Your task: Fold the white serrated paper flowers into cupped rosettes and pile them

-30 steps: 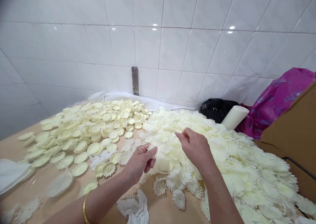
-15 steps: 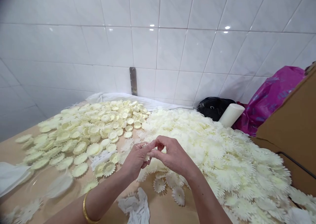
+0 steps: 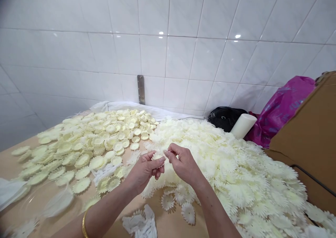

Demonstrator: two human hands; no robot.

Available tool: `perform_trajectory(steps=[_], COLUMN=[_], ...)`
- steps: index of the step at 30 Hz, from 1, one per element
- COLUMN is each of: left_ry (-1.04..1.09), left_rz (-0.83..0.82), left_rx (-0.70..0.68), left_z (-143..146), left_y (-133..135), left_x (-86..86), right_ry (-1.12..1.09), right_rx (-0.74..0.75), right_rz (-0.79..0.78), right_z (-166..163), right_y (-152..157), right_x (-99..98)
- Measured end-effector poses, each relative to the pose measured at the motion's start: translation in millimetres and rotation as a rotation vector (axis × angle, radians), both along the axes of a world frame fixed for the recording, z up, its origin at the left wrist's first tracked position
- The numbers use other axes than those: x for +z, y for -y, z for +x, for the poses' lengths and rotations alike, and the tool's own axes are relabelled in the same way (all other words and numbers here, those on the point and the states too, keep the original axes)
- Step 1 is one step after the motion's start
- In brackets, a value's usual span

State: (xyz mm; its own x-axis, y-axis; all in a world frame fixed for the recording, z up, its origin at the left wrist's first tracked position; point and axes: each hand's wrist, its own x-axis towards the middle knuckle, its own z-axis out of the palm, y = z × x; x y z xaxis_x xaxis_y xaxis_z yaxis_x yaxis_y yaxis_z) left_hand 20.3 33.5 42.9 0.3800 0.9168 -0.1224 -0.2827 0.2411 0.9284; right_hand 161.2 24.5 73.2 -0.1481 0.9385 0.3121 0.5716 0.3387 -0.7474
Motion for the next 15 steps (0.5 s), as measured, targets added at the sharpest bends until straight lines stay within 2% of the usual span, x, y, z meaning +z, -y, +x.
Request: perform_trajectory(steps=[5,10,13,15], left_ry=[-0.032,-0.024,-0.051,-0.087], left_rz=[-0.057,-0.083,-0.025,0.045], left_rx=[0.035,0.077,0.079,0.03], left_z=[3.6,3.6,3.2,4.4], left_y=[1.5,-0.8,6.5,14.7], left_x=[0.3,2.2,4.5,5.8], right_ry=[0.027,0.12,0.201,0.245], right_rx=[-0.275,-0.395,-0.505,-0.68], right_rz=[0.1,0.179,0.201,0.168], right_z=[-6.4,-20.3,-6.4,16.0], right_y=[-5.2,-9.9,-16.0,-20.6], right_x=[-12.0,-19.5,-20.3,-19.1])
